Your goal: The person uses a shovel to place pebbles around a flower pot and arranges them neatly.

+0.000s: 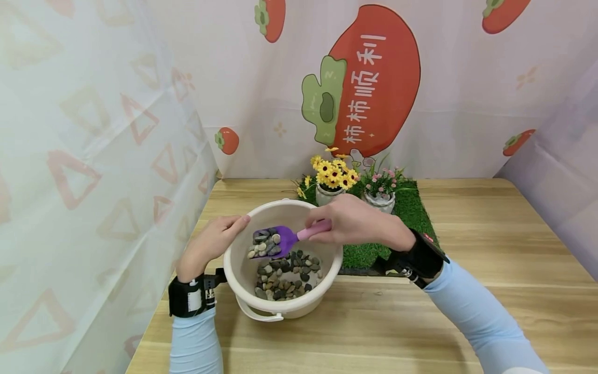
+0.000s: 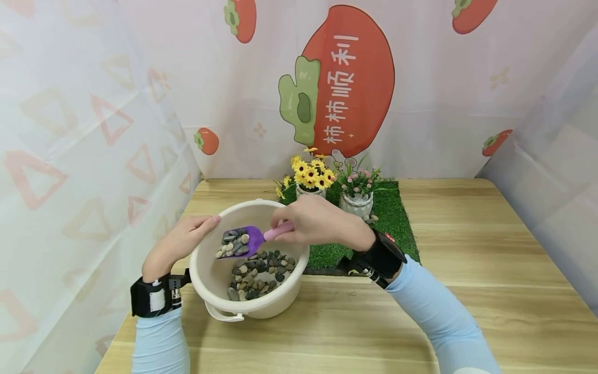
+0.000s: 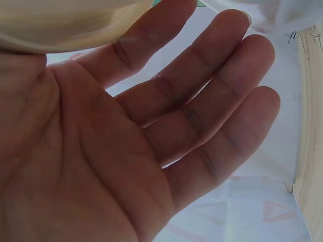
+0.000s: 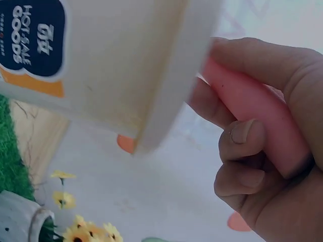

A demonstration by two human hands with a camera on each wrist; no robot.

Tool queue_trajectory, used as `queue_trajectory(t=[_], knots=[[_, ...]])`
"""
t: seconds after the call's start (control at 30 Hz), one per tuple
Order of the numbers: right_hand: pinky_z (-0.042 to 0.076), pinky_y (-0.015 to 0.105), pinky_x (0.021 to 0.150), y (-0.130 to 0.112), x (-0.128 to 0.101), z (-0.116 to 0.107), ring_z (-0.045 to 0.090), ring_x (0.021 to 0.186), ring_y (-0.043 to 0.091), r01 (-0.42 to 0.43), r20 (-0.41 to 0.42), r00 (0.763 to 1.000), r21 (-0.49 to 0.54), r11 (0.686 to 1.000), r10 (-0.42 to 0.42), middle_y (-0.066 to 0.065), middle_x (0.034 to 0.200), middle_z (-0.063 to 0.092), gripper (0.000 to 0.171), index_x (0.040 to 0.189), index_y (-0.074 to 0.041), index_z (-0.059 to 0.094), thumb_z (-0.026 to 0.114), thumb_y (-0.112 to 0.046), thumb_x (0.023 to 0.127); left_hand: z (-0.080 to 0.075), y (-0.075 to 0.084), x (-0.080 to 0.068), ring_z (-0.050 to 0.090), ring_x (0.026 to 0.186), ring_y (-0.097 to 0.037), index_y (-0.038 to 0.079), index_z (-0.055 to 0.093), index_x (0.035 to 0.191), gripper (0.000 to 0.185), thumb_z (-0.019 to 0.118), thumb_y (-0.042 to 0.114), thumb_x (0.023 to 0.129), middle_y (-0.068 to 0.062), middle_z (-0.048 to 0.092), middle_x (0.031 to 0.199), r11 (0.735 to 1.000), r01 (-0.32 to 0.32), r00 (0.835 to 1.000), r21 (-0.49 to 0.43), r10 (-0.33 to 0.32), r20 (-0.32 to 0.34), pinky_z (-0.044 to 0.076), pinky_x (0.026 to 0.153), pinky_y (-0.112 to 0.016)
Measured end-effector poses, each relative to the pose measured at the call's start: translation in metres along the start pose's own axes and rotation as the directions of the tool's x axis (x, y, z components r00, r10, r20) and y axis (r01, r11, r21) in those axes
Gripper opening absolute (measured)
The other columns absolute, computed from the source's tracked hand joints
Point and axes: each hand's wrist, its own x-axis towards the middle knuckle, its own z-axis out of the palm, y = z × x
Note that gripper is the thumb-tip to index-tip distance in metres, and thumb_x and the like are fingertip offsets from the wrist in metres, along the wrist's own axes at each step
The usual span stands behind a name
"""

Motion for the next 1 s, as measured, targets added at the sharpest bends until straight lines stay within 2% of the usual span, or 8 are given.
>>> queue_trajectory(t=[0.23,0.43,0.57,0.67,0.87,1.0], knots=[[0.044,0.018,0.056,0.004,-0.008,-0.017,0.053,0.058,-0.004,-0.035,-0.009,0.999,0.026,0.999,0.035,-0.01,0.075,0.068,0.009,0.094,-0.019,0.073,0.074,-0.026,0.089,0.0,-0.001,0.0,0.069,0.086,-0.014,0.012,0.071,0.111,0.045,0.038,0.042,0.106,-0.004,0.074,0.095,1.0,-0.001,1.0,0.001,0.001,-0.005,0.052,0.081,-0.035],[0.047,0.018,0.057,0.006,-0.014,-0.026,0.058,0.06,-0.005,-0.047,-0.018,0.999,0.072,0.996,0.049,-0.013,0.074,0.068,0.01,0.092,-0.021,0.073,0.073,-0.03,0.089,0.0,-0.002,-0.001,0.068,0.087,-0.013,0.013,0.071,0.108,0.043,0.038,0.04,0.106,-0.002,0.073,0.093,1.0,-0.006,1.0,0.005,0.006,-0.007,0.052,0.081,-0.034],[0.047,0.019,0.055,0.008,-0.02,-0.032,0.059,0.061,-0.005,-0.082,-0.03,0.996,0.071,0.994,0.085,-0.015,0.076,0.069,0.008,0.092,-0.023,0.073,0.077,-0.028,0.086,-0.001,-0.002,-0.001,0.068,0.09,-0.015,0.013,0.072,0.109,0.044,0.038,0.041,0.106,-0.002,0.073,0.093,1.0,-0.002,1.0,0.004,0.002,-0.008,0.052,0.083,-0.035],[0.051,0.02,0.059,0.01,-0.024,-0.036,0.064,0.069,-0.005,-0.117,-0.04,0.992,0.062,0.991,0.119,-0.014,0.082,0.072,0.011,0.094,-0.022,0.074,0.078,-0.026,0.085,-0.001,-0.001,-0.001,0.068,0.094,-0.018,0.013,0.071,0.112,0.045,0.037,0.042,0.106,-0.003,0.074,0.097,1.0,-0.002,1.0,0.001,0.002,-0.012,0.051,0.086,-0.038],[0.054,0.019,0.067,0.014,-0.033,-0.042,0.07,0.079,-0.002,-0.193,-0.054,0.979,0.064,0.979,0.196,-0.012,0.087,0.075,0.017,0.099,-0.024,0.074,0.077,-0.034,0.085,-0.001,-0.001,0.0,0.067,0.1,-0.02,0.013,0.071,0.113,0.046,0.037,0.044,0.106,-0.004,0.073,0.101,1.0,-0.003,1.0,0.003,0.003,-0.02,0.05,0.089,-0.04],[0.054,0.02,0.067,0.017,-0.037,-0.044,0.071,0.078,0.0,-0.215,-0.068,0.974,0.054,0.975,0.218,-0.009,0.087,0.076,0.017,0.099,-0.021,0.075,0.078,-0.03,0.084,-0.002,-0.002,0.0,0.067,0.101,-0.022,0.013,0.071,0.114,0.047,0.036,0.043,0.106,-0.004,0.073,0.103,1.0,-0.005,1.0,0.001,0.005,-0.02,0.05,0.09,-0.041]])
